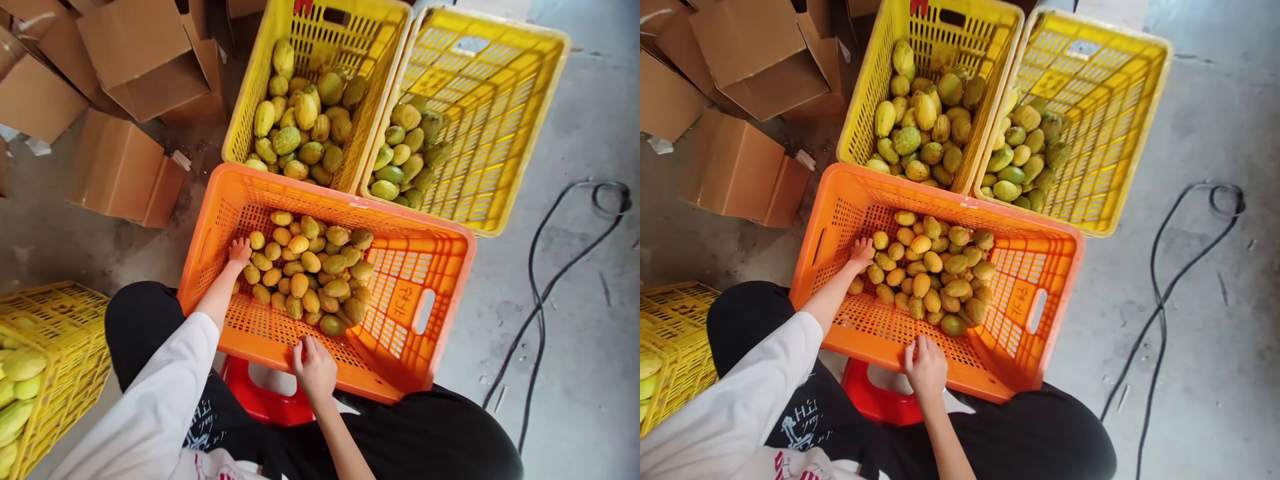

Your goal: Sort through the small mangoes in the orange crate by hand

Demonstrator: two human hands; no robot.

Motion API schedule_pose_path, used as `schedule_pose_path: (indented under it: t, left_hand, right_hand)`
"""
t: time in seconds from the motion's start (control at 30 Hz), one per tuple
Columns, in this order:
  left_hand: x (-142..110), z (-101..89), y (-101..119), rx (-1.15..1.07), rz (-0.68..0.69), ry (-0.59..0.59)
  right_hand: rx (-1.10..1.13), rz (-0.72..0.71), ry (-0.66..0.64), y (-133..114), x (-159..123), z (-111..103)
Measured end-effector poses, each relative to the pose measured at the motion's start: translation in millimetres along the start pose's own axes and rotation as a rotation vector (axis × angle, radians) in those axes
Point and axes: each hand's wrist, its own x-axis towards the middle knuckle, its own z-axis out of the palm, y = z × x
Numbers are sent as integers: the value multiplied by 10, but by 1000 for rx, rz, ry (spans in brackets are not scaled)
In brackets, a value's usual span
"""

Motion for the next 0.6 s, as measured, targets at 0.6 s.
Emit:
schedule_pose_path:
  t: [0.6]
  left_hand:
    - [-1056,356,-48,-52,-175,-201]
  right_hand:
    - [-141,543,-272,683,894,115]
